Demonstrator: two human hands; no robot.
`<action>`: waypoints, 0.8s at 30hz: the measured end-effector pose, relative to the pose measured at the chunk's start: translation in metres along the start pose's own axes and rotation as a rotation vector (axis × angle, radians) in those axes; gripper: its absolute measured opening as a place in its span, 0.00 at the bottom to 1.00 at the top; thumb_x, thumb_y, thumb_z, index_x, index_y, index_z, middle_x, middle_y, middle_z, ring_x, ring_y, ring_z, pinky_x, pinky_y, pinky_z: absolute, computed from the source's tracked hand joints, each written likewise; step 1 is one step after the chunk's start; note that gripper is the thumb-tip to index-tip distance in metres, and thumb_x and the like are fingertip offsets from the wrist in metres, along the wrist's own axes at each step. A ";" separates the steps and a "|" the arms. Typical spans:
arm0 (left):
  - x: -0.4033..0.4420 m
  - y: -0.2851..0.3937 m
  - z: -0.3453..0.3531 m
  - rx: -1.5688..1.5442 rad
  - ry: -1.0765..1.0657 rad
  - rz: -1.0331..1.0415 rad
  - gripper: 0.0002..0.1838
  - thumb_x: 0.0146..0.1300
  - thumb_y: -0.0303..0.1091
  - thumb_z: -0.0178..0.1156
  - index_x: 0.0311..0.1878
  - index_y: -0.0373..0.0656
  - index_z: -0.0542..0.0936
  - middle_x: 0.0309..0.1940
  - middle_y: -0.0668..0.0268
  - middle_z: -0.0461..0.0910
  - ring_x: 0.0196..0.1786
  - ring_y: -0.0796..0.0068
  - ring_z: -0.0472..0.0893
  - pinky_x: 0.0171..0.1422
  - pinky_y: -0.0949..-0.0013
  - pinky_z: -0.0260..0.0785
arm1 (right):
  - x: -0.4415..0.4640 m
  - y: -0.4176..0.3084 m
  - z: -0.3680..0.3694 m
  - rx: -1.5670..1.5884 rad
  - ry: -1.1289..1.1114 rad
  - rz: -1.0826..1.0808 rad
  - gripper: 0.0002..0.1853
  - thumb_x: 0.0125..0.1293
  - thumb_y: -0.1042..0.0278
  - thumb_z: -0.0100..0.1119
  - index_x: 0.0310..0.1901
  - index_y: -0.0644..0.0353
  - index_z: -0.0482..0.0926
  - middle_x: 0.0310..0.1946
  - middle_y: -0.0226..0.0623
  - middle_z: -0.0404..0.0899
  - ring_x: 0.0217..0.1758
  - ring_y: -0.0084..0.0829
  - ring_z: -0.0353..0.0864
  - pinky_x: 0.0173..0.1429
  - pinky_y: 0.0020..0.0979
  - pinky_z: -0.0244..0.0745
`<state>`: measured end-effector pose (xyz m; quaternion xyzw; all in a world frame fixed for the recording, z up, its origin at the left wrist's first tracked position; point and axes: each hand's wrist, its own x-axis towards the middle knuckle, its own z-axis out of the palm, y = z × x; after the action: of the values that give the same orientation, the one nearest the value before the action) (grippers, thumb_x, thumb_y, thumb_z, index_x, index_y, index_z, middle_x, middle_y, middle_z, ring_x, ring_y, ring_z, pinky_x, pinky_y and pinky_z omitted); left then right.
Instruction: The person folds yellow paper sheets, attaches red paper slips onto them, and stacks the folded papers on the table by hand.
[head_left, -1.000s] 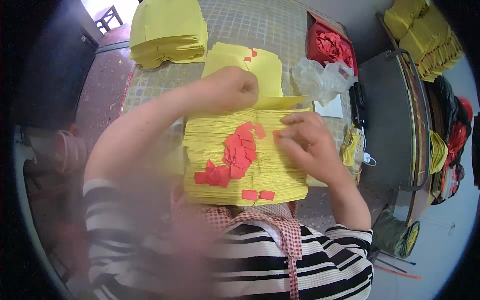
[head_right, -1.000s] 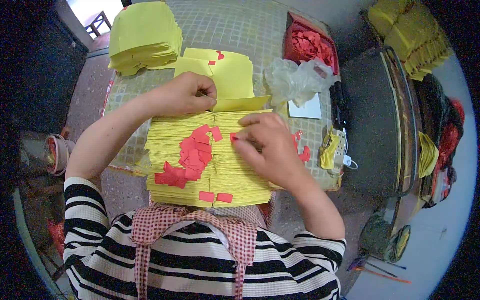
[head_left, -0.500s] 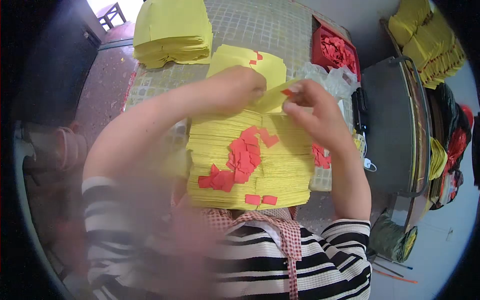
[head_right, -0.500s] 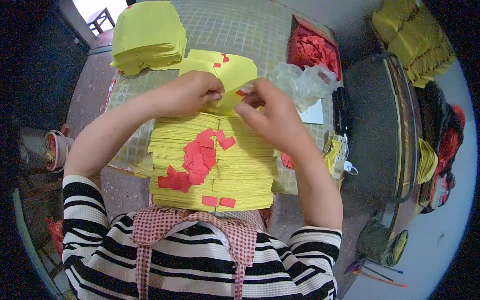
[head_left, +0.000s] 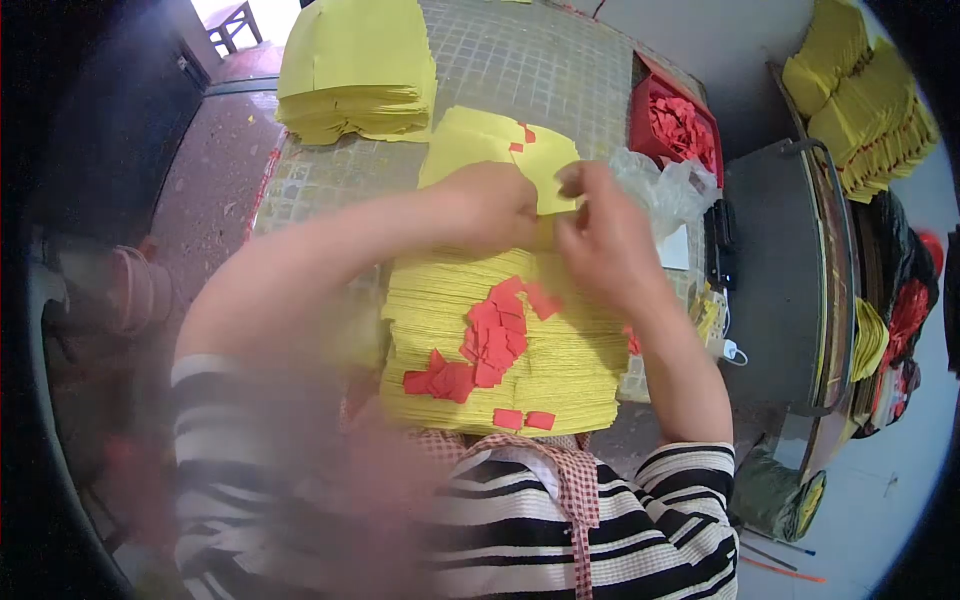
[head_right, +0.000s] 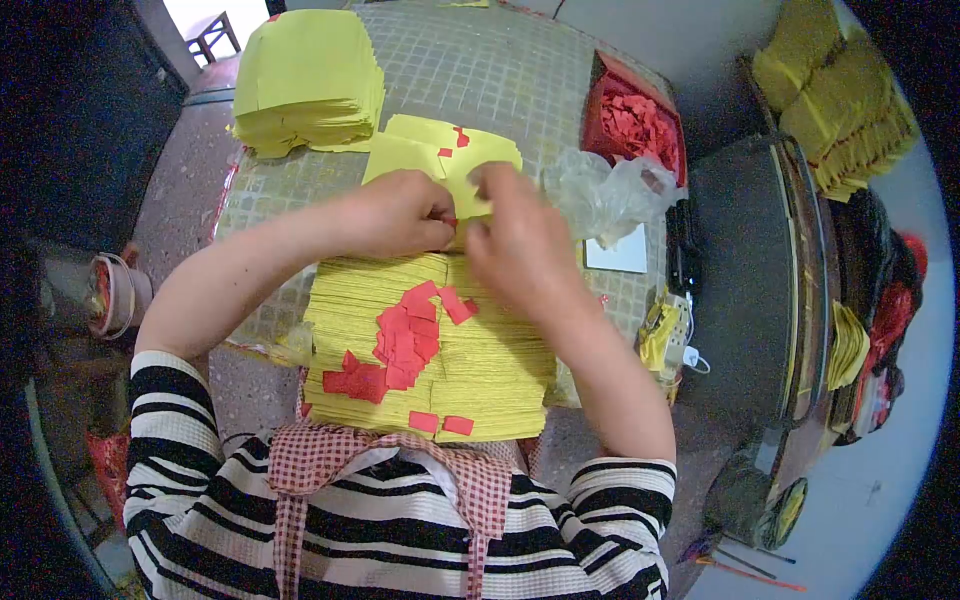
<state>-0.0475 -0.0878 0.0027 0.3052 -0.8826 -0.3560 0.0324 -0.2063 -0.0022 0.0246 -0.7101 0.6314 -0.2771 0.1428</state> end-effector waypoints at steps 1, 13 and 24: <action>-0.002 0.001 0.000 -0.035 -0.026 -0.010 0.13 0.56 0.35 0.62 0.40 0.36 0.79 0.28 0.57 0.81 0.31 0.63 0.80 0.37 0.63 0.70 | 0.001 0.002 -0.001 0.001 -0.002 0.000 0.17 0.54 0.71 0.59 0.47 0.66 0.73 0.37 0.49 0.80 0.43 0.50 0.80 0.48 0.41 0.74; -0.006 -0.003 0.004 -0.294 0.070 0.009 0.08 0.58 0.29 0.62 0.36 0.34 0.79 0.28 0.63 0.81 0.30 0.76 0.77 0.37 0.70 0.70 | -0.009 0.019 -0.001 0.343 -0.133 0.269 0.19 0.55 0.77 0.62 0.50 0.67 0.74 0.33 0.43 0.81 0.36 0.29 0.82 0.41 0.29 0.76; 0.013 -0.008 -0.007 -0.003 0.194 0.142 0.14 0.57 0.32 0.63 0.47 0.40 0.81 0.33 0.56 0.83 0.34 0.66 0.82 0.43 0.66 0.73 | -0.017 0.003 -0.017 -0.039 -0.148 -0.271 0.19 0.62 0.61 0.60 0.48 0.66 0.77 0.37 0.45 0.81 0.44 0.42 0.81 0.50 0.38 0.74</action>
<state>-0.0525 -0.1038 0.0003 0.2747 -0.8943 -0.3227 0.1433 -0.2191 0.0167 0.0331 -0.8100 0.5226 -0.2284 0.1364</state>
